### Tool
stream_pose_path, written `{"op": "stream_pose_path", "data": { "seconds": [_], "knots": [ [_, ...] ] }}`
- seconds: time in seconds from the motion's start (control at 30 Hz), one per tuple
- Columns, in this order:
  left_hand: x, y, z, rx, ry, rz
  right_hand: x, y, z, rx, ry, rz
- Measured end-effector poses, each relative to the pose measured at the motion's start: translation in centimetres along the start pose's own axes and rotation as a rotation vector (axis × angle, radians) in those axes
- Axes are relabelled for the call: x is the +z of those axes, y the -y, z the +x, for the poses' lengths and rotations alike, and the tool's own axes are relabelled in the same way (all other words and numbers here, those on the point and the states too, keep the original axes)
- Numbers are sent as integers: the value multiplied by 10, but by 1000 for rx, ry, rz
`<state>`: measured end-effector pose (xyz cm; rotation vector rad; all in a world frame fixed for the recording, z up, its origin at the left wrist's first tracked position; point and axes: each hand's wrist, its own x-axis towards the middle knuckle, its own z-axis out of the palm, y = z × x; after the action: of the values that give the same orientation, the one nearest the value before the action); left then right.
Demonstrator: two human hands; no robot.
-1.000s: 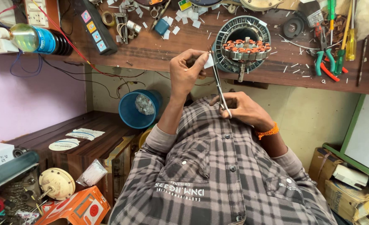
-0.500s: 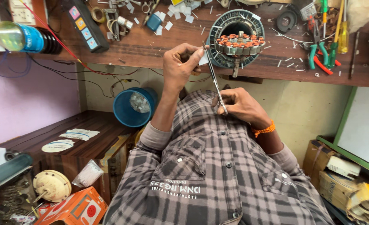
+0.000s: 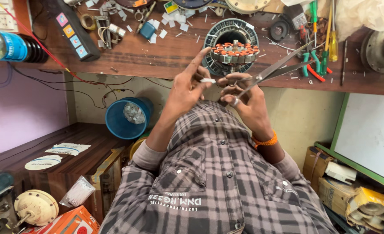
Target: The person cuts small white insulation paper pieces with scissors and inserts them into the slots of a copper-wound motor stator, using a green-handled screwdriver to press the paper down into the slots. They work around the stator slot by slot, repositioning the stator on the workbench as they go.
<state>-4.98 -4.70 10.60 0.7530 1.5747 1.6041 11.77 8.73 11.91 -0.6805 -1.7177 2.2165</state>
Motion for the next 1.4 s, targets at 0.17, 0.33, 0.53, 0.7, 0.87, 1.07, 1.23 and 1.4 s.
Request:
{"op": "stream_pose_path", "data": {
  "seconds": [0.17,0.33,0.53,0.7,0.87,1.07,1.23,1.4],
  "knots": [
    [10,-9,-11,97,113,290,-4,-9,6,75,-62,-176],
    [16,21,-6,67,122,124,-19,-14,9,52,-4,-199],
    [33,41,-12,-33,6,-161,-12,-28,5,-31,-23,-160],
    [31,22,-13,285,-4,416,-7,-36,3,-26,-96,-194],
    [38,9,-9,440,7,690,-7,-35,9,110,-235,14],
    [22,9,5,92,-65,162,-11,-27,4,134,-116,-21],
    [7,9,15,50,-170,-82,-19,-23,0,292,295,-69],
    [0,9,19,23,-244,-82,-17,-28,-2,357,500,-96]
  ]
}}
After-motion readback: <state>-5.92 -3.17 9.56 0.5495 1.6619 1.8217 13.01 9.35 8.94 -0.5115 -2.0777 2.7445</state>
